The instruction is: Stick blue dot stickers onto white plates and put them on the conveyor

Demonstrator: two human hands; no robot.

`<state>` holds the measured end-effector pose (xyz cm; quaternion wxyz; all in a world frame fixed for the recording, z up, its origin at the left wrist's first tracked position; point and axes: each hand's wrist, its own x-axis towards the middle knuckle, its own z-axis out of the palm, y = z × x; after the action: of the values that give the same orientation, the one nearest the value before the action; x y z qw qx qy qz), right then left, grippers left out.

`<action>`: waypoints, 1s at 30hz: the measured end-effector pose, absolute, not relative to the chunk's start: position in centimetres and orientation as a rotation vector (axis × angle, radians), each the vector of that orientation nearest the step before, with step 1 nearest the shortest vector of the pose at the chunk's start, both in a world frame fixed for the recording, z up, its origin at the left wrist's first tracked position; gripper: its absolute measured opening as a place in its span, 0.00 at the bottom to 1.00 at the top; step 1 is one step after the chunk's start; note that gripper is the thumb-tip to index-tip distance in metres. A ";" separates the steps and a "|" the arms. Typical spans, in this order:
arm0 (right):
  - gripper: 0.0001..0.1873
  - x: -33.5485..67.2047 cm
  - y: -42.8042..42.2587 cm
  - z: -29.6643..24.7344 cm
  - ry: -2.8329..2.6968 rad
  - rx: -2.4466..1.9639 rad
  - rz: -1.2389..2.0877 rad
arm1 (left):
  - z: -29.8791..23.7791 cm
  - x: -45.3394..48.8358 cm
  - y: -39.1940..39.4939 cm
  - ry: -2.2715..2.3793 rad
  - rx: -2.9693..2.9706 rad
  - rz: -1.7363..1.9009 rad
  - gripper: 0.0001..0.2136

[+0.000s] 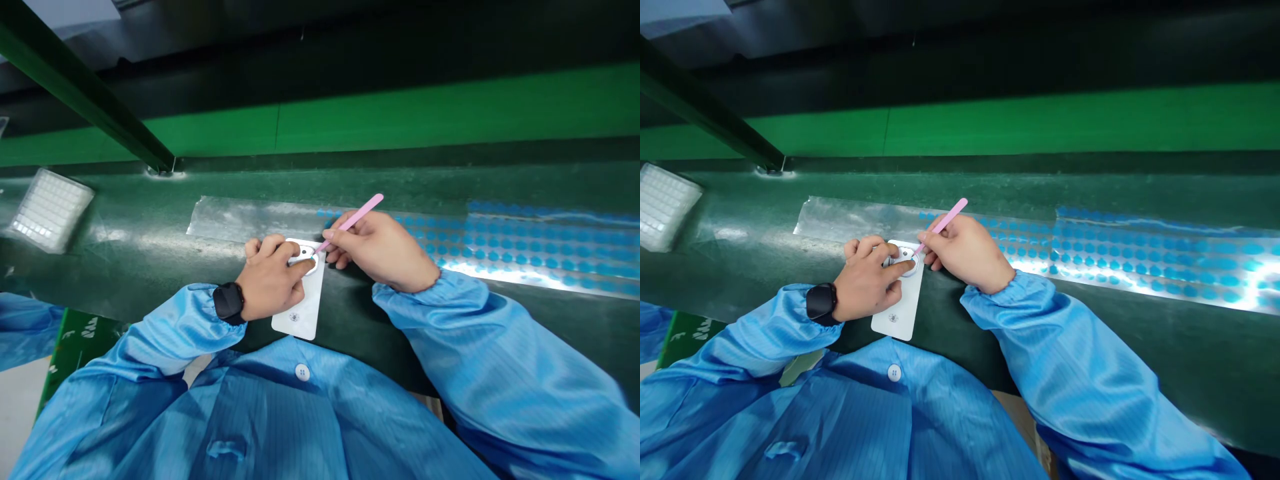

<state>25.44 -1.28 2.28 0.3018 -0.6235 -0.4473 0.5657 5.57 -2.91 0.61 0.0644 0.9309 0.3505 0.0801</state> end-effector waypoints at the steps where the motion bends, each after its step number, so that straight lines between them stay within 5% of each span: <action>1: 0.08 25.4 -1.3 2.3 -1.172 -1.646 1.506 | 0.6 5.6 -2.9 1.059 2.815 0.244 0.15; 11: 0.11 25.8 -1.5 2.3 -1.166 -1.580 1.487 | 0.3 5.5 -2.9 1.057 2.811 0.295 0.15; 20: 0.06 26.1 -6.5 1.9 -1.616 -1.496 0.894 | -0.6 5.7 -3.0 1.036 2.722 0.357 0.13; 30: 0.06 25.4 -6.6 0.9 -1.805 -1.347 0.691 | -0.8 5.7 -2.8 1.014 2.697 0.390 0.12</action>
<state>25.40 -6.63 0.88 0.3828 -0.5282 -0.7078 0.2711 5.70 -2.84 -0.80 0.1167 0.9213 0.3463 0.1331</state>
